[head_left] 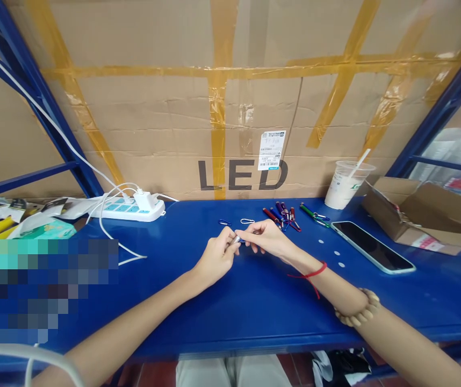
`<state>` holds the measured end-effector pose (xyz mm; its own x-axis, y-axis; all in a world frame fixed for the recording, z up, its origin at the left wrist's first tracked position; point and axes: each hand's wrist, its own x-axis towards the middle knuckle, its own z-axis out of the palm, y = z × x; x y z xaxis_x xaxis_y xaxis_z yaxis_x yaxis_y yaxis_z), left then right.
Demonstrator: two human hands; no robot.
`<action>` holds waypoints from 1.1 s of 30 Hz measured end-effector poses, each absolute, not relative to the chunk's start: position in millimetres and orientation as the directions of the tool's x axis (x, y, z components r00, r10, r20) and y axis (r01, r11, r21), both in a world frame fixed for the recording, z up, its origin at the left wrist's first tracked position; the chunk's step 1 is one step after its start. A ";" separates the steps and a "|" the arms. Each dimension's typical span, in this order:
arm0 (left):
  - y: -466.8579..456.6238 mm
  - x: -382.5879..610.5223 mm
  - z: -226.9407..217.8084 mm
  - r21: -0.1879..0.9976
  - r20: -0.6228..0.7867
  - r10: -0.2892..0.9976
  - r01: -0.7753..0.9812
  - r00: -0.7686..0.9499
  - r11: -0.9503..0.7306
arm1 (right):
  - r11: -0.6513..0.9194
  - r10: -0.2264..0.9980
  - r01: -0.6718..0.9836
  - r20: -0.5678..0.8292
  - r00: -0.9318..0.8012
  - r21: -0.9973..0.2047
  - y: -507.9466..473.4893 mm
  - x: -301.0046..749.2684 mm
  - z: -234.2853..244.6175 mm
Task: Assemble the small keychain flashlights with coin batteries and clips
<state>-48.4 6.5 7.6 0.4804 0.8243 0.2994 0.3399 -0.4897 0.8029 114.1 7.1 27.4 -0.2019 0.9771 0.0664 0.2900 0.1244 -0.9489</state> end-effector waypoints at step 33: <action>20.6 -60.8 29.3 0.806 0.441 0.874 0.338 0.205 -0.486 | 0.104 0.841 0.795 0.480 0.251 -0.598 31.4 181.7 47.6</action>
<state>-60.8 20.6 29.3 0.2050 0.8739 0.4408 0.3385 -0.4859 0.8058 181.7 31.4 47.6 0.2509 0.8406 0.4800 0.7950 0.1039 -0.5977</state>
